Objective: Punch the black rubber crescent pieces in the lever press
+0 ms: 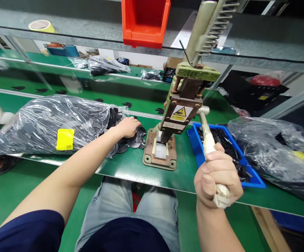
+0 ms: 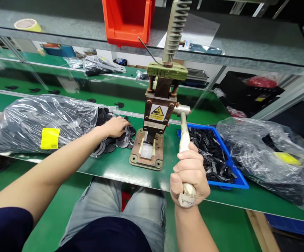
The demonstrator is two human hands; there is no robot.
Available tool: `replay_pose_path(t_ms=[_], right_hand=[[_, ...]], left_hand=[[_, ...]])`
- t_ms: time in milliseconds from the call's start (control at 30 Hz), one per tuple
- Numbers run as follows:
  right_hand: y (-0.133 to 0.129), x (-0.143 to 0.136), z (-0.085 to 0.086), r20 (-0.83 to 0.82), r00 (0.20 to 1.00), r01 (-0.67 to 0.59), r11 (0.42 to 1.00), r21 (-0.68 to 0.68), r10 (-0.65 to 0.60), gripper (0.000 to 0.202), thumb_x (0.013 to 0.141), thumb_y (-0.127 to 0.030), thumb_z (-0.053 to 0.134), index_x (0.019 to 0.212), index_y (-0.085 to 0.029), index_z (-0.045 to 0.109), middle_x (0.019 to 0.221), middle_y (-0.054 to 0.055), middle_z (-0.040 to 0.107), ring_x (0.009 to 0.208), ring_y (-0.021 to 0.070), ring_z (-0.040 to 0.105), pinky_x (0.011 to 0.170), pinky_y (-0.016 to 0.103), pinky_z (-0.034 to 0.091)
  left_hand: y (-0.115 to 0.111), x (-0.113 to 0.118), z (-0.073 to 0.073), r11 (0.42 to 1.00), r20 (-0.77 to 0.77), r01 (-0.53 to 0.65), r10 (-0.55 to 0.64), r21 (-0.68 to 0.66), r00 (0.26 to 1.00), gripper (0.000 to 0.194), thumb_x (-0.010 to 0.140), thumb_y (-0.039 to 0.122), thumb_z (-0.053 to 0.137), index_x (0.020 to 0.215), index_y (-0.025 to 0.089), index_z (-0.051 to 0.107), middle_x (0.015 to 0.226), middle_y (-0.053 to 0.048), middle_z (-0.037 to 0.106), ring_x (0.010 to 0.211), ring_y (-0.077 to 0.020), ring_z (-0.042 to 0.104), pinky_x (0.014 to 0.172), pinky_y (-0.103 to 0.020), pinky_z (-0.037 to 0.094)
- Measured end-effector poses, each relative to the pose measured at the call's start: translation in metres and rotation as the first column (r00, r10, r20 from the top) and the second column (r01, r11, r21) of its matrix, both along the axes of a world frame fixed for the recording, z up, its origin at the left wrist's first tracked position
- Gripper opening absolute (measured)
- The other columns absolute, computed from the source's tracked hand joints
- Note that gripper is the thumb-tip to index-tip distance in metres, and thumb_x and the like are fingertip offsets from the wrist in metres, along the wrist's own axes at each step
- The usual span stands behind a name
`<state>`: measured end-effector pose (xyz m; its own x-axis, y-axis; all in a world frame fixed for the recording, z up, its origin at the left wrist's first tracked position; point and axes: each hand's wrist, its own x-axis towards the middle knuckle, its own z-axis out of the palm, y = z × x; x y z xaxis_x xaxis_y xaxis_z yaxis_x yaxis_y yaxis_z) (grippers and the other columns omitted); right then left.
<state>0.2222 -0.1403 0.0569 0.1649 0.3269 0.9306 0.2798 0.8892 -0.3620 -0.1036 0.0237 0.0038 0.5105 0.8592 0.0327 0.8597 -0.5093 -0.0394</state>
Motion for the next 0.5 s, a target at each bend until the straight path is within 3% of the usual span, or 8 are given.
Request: replay_pose_path(t_ms=[133, 367, 500], right_hand=[[0.001, 0.001, -0.001, 0.003, 1.000, 0.006, 1.000, 0.001, -0.006, 0.023, 0.081, -0.024, 0.072, 0.065, -0.025, 0.055, 0.065, -0.004, 0.060, 0.078, 0.0199, 0.064, 0.106, 0.064, 0.053], [0.002, 0.001, -0.004, -0.002, 1.000, 0.022, 1.000, 0.002, -0.022, 0.025, 0.082, -0.030, 0.071, 0.065, -0.026, 0.054, 0.065, -0.004, 0.059, 0.077, 0.0209, 0.063, 0.105, 0.067, 0.054], [0.003, -0.001, -0.004, -0.015, 1.000, 0.004, 1.000, 0.011, -0.004, 0.025, 0.082, -0.027, 0.072, 0.064, -0.025, 0.053, 0.065, -0.004, 0.058, 0.079, 0.0203, 0.063, 0.106, 0.065, 0.052]], left_hand=[[0.019, 0.013, -0.004, 0.998, -0.073, 0.004, -0.009, -0.066, 0.997, 0.056, 0.079, 0.013, 0.067, 0.135, 0.020, 0.071, 0.135, -0.015, 0.072, 0.123, -0.0323, 0.059, 0.104, -0.042, 0.045], [0.036, 0.010, 0.004, 0.992, -0.055, 0.041, -0.048, -0.123, 0.997, 0.020, 0.074, 0.018, 0.075, 0.094, 0.022, 0.078, 0.112, -0.014, 0.073, 0.119, -0.0336, 0.061, 0.105, -0.045, 0.043], [0.034, 0.002, 0.012, 0.986, -0.049, 0.075, -0.083, -0.145, 0.995, 0.013, 0.077, 0.021, 0.070, 0.090, 0.023, 0.074, 0.103, -0.010, 0.074, 0.106, -0.0286, 0.066, 0.093, -0.036, 0.048]])
